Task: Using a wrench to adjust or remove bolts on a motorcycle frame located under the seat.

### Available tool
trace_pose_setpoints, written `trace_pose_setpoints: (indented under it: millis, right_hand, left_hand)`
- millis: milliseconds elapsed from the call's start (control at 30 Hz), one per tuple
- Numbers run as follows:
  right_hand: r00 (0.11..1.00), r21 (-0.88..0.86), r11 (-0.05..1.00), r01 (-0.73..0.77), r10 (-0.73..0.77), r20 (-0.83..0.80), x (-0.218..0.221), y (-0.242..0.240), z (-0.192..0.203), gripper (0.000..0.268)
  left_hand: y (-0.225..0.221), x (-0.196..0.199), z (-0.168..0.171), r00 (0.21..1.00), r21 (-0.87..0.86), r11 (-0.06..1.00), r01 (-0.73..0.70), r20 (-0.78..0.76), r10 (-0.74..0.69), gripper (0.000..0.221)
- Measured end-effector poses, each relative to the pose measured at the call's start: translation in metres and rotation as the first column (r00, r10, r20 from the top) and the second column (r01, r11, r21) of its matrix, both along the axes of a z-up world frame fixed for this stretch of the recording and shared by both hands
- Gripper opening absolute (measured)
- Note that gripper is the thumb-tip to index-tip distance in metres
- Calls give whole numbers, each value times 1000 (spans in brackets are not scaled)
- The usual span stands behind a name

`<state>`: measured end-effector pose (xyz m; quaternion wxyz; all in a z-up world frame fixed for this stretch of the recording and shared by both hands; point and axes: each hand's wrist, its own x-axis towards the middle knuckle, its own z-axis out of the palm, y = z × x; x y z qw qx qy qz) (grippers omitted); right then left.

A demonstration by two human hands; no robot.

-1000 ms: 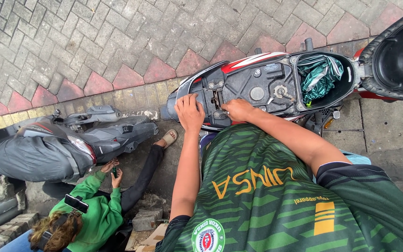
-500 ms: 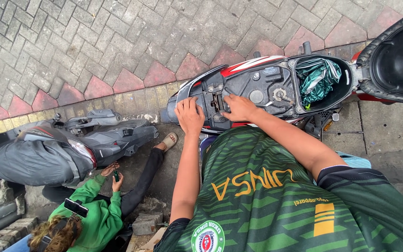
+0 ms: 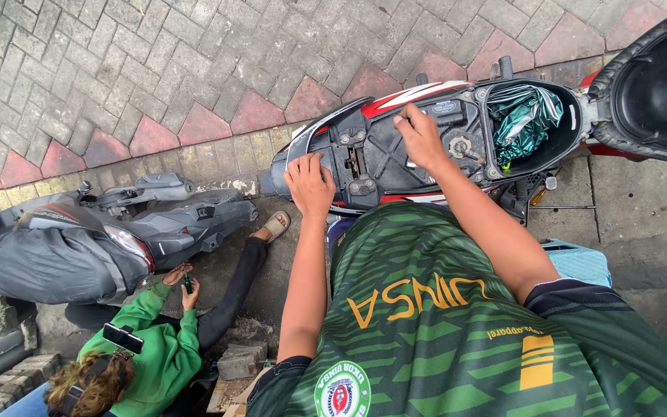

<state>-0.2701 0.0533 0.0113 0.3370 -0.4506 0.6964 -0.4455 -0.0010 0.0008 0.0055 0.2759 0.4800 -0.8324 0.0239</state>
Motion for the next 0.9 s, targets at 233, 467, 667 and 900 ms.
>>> trace_pose_setpoints:
  millis: [233, 467, 667, 900]
  right_hand:
    - [995, -167, 986, 27, -11, 95, 5, 16, -25, 15]
    - [970, -192, 981, -5, 51, 239, 11, 56, -70, 32]
    - [986, -10, 995, -96, 96, 137, 30, 56, -41, 22]
    - [838, 458, 783, -421, 529, -133, 50, 42, 23, 31]
  left_hand:
    - [-1, -1, 1, 1000, -13, 1000, 1, -1, -1, 23]
    - [-1, -2, 4, 1000, -18, 1000, -11, -3, 11, 22]
    - [-1, -1, 2, 1000, -21, 1000, 11, -4, -11, 22]
    - [0, 0, 2, 999, -33, 999, 5, -32, -6, 22]
